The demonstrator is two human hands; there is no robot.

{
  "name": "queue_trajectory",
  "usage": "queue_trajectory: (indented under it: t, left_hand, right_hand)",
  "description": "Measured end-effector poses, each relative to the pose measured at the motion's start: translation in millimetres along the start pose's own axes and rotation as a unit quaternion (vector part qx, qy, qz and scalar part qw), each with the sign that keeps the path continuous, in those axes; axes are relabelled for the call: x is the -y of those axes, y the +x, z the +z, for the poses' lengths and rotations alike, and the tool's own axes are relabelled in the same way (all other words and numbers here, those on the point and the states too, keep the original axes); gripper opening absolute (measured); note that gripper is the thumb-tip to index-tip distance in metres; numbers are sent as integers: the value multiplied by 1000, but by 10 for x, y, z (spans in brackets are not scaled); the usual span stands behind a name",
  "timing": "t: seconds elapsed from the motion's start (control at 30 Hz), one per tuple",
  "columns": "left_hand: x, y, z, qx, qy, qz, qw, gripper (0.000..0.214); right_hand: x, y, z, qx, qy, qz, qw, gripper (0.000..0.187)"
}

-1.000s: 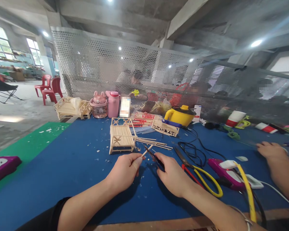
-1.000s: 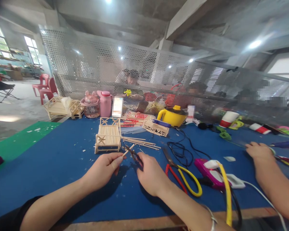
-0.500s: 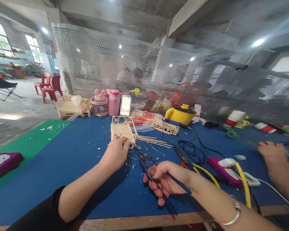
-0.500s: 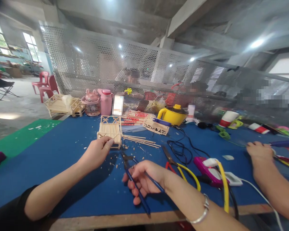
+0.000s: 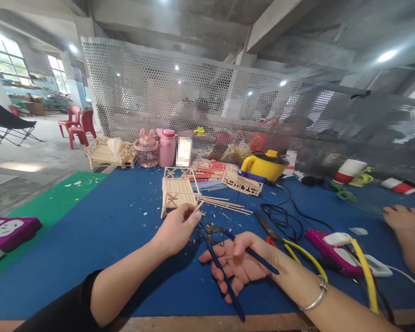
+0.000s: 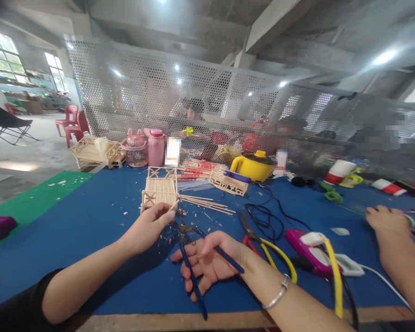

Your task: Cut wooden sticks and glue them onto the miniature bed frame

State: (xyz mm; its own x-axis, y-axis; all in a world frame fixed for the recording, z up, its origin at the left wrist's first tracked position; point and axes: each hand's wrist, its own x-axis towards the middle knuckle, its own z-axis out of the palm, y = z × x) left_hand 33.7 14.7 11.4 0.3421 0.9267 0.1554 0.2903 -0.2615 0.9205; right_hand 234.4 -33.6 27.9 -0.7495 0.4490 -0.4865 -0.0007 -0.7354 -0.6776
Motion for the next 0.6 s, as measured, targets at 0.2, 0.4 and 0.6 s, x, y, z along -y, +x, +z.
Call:
queue_trajectory:
  t: [0.2, 0.4, 0.6]
  left_hand:
    - [40, 26, 60, 57, -62, 9, 996, 33]
    - [74, 33, 53, 59, -30, 10, 998, 31]
    - [1, 32, -40, 8, 22, -13, 1000, 34]
  right_hand:
    - [29, 123, -125, 53, -8, 41, 998, 56]
    - [27, 162, -181, 83, 9, 47, 995, 58]
    - [45, -59, -177, 28, -34, 5, 999, 52]
